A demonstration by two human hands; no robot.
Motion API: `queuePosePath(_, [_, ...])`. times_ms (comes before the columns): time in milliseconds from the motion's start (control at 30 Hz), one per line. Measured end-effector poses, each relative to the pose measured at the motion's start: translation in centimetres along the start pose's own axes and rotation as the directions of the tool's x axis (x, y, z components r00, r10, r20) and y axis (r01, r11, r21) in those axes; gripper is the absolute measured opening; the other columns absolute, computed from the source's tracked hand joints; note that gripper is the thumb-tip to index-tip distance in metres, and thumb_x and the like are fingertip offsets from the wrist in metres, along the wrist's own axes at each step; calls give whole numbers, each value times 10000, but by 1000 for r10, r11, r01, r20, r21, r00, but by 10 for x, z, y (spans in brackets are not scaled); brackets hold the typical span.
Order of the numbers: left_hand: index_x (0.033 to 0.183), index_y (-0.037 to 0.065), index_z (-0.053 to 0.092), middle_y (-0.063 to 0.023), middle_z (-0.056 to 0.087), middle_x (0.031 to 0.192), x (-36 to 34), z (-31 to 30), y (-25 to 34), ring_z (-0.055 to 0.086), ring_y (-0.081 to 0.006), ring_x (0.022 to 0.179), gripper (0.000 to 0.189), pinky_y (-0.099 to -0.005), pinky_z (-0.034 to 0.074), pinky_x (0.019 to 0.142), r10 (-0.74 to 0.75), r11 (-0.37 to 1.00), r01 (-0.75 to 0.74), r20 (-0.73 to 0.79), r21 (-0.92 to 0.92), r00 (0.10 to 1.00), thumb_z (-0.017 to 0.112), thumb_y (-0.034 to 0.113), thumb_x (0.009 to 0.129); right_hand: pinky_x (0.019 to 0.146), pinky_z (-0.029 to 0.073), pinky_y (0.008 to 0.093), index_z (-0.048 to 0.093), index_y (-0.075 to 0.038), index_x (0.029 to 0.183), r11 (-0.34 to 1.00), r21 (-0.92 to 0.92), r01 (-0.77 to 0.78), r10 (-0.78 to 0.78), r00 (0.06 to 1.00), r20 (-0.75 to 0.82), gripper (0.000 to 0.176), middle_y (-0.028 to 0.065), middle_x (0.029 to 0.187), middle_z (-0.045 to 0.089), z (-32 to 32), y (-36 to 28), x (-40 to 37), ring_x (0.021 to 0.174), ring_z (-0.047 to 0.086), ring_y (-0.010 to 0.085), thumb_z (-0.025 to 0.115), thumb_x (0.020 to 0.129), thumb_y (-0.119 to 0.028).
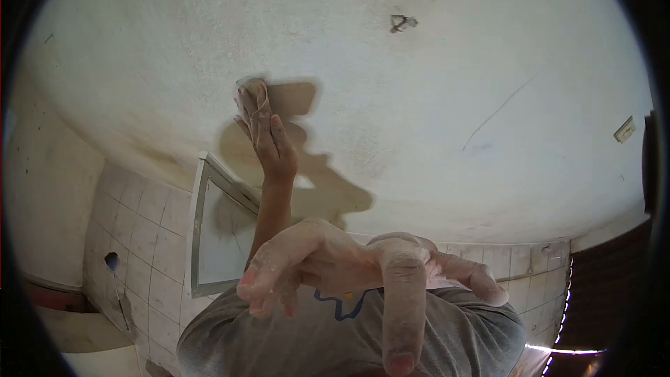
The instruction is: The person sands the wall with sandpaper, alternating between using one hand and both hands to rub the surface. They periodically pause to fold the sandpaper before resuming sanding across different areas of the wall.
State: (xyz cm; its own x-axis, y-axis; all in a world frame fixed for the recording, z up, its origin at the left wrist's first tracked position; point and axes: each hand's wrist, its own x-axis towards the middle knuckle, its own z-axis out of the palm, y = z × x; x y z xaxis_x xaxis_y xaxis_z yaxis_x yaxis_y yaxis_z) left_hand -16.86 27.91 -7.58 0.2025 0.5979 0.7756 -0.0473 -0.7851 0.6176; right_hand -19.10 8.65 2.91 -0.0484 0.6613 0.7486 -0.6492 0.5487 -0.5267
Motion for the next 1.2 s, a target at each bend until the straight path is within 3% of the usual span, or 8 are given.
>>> queuePosePath(233, [1500, -56, 464, -266, 323, 1632, 23, -19, -25, 196, -490, 1539, 476, -579, 78, 1240, 145, 987, -141, -61, 74, 988, 378, 163, 1086, 955, 448, 480, 679, -111, 1204, 1000, 16, 6, -6, 1000, -7, 742, 357, 1462, 380, -3, 42, 22, 1276, 492, 461, 574, 826, -741])
queuePosePath(433, [1497, -86, 436, -262, 256, 1661, 27, -29, -26, 143, -468, 1559, 496, -602, 12, 1237, 149, 979, -147, -1, 138, 989, 318, 193, 1104, 948, 447, 499, 684, -134, 1214, 996, 48, 73, -74, 997, 28, 767, 380, 1456, 375, 5, 61, 39, 1286, 480, 495, 552, 823, -780])
queuePosePath(600, [1494, -106, 429, -268, 295, 1642, 30, -28, -41, 160, -475, 1552, 495, -578, 61, 1249, 241, 967, -238, -18, 86, 970, 330, 184, 1105, 943, 446, 514, 689, -152, 1222, 982, 64, 180, -183, 982, 52, 789, 399, 1451, 372, 17, 33, 49, 1294, 471, 523, 534, 821, -813])
queuePosePath(733, [1475, -125, 440, -281, 319, 1626, 27, -28, -33, 201, -466, 1544, 482, -549, 109, 1254, 200, 969, -193, -27, 153, 980, 346, 166, 1102, 939, 445, 527, 692, -167, 1229, 971, 70, 227, -232, 970, 73, 806, 415, 1447, 369, 25, 15, 48, 1300, 463, 546, 519, 819, -840])
queuePosePath(900, [1452, -114, 484, -272, 426, 1568, 26, -21, -3, 324, -472, 1494, 435, -512, 229, 1225, 110, 992, -106, -57, 71, 992, 427, 99, 1077, 933, 444, 542, 696, -186, 1238, 972, 26, 235, -236, 969, 67, 829, 434, 1442, 365, 22, -5, 35, 1308, 454, 574, 501, 817, -873])
queuePosePath(1000, [1442, -120, 492, -271, 473, 1533, 20, -12, 12, 364, -462, 1476, 428, -509, 254, 1218, 151, 982, -144, -53, 119, 987, 417, 99, 1081, 922, 468, 429, 697, -203, 1186, 976, -25, 216, -215, 975, 51, 765, 436, 1445, 358, 11, -20, 19, 1318, 493, 489, 452, 871, -855])
queuePosePath(1133, [1435, -80, 525, -264, 484, 1525, -2, 27, 19, 396, -449, 1460, 426, -529, 257, 1221, 340, 932, -331, -44, 147, 939, 382, 130, 1093, 993, 412, 454, 624, 60, 1203, 942, 14, 335, -335, 938, 90, 949, 432, 1434, 378, -22, -21, -2, 1315, 457, 498, 554, 792, -792])
queuePosePath(1200, [1405, -48, 562, -254, 498, 1517, -10, 38, 18, 402, -440, 1459, 427, -545, 252, 1224, 418, 897, -425, 80, 124, 905, 376, 179, 1095, 969, 426, 425, 612, 36, 1214, 958, -161, 239, -230, 971, 69, 837, 391, 1406, 433, -30, -48, -18, 1272, 504, 434, 574, 846, -715])
